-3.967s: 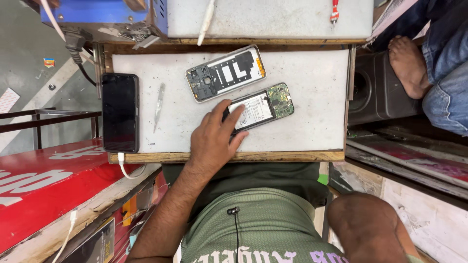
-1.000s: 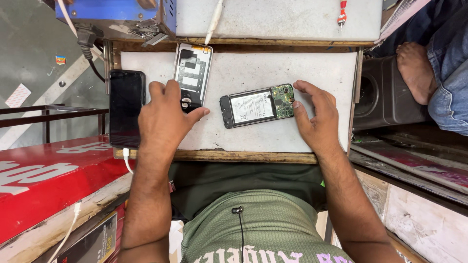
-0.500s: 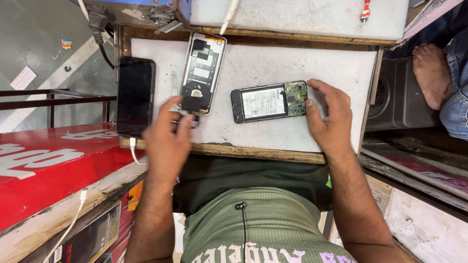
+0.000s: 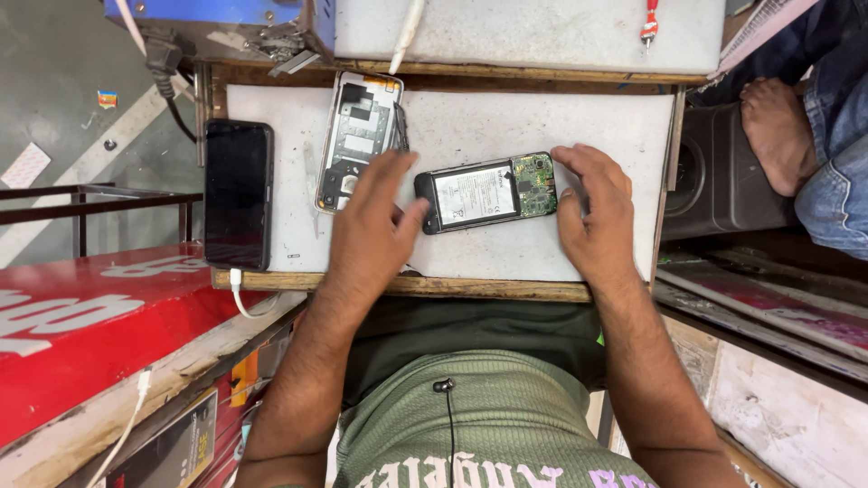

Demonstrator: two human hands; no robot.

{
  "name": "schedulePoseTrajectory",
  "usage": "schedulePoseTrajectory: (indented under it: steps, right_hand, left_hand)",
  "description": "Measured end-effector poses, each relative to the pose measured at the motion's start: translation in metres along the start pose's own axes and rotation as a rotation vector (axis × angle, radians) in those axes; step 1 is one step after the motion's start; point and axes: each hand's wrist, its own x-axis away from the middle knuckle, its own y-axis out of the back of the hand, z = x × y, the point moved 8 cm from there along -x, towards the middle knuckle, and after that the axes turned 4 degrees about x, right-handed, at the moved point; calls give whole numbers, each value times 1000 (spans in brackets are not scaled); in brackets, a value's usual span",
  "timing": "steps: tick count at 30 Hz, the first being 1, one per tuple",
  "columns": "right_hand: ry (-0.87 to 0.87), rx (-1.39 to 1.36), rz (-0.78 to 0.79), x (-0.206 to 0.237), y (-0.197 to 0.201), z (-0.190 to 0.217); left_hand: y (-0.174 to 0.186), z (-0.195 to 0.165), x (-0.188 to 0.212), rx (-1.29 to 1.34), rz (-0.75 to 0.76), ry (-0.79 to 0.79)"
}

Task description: The person repairs a disassembled smartphone at a workbench. They use a red-handled screwdriver to unscrew components from the phone body, pry and lift the battery out of the chassis, then handle the exposed motherboard and press components on the board with their fingers.

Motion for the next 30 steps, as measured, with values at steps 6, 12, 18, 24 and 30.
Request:
schedulePoseTrajectory:
  steps: [6, 12, 18, 24, 30]
  right_hand:
    - [-42, 32, 41, 1, -3, -2]
    - [9, -25, 98, -1, -2, 3]
    - [104, 54, 149, -1, -7, 16]
    - [102, 155, 151, -2, -12, 19]
    - [72, 182, 197, -1, -16, 17]
  left_hand:
    - [-27, -20, 6, -322, 192, -120]
    - [-32, -26, 7, -411, 225, -138]
    - [-28, -27, 17, -457, 220, -154]
    - [-27, -25, 18, -437, 214, -137]
    - [-27, -29, 18, -452, 218, -147]
